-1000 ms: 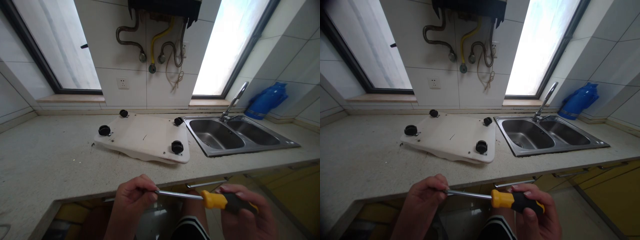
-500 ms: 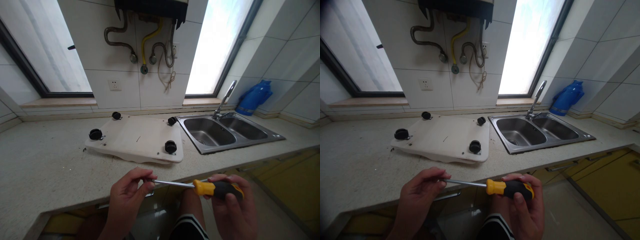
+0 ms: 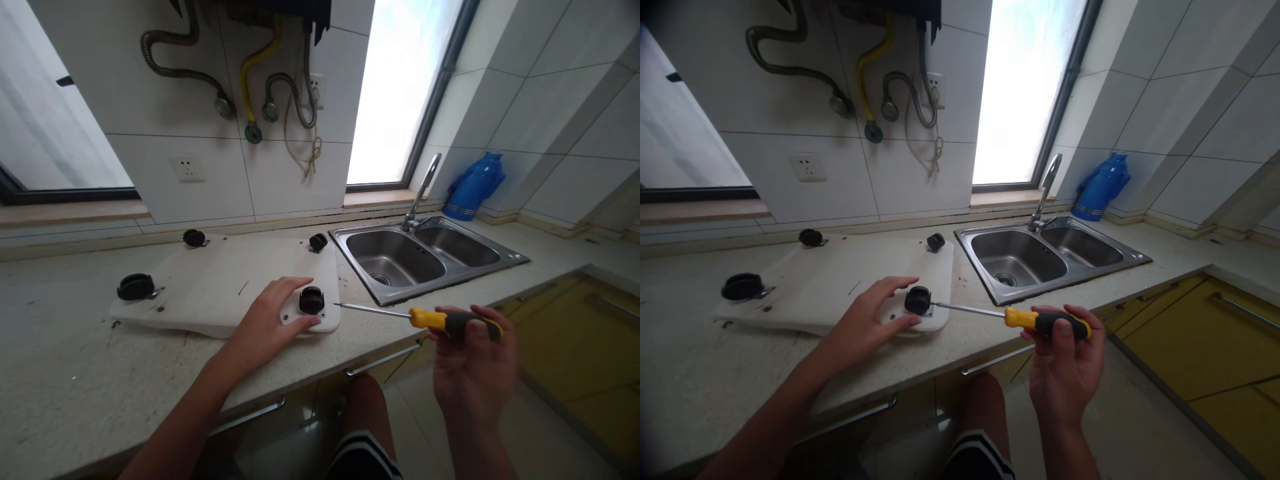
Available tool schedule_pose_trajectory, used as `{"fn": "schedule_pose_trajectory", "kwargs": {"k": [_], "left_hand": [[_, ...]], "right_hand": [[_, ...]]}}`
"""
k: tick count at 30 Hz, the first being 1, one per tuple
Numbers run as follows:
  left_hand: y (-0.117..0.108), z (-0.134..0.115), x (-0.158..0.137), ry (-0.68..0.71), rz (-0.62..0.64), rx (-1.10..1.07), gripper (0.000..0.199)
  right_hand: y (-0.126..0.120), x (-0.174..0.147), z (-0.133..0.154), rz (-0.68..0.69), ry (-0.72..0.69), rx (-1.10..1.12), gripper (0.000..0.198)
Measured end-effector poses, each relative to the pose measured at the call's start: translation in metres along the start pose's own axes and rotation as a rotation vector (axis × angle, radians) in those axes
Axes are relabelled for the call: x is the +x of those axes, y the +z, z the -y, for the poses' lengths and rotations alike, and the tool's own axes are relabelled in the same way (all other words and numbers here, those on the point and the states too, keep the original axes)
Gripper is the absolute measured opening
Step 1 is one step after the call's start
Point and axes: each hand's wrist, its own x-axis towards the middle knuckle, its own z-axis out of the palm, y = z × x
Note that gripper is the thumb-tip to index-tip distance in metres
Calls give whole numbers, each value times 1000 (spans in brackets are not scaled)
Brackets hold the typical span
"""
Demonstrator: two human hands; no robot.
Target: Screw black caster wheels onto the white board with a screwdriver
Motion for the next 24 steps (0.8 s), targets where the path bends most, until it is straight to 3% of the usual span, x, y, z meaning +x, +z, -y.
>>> {"fn": "schedule_pose_trajectory", "kwargs": {"k": [4,12,24], "left_hand": [[4,15,15,-6,162,53,44],[6,32,8,-78,101,-13,47],[4,33,9,-168,148,-71,52]], "right_hand": [[13,27,-8,105,-98,-73,42],[52,50,-15,417,-244,-167,35],[74,54,-20,514,-332,-218,42]]}}
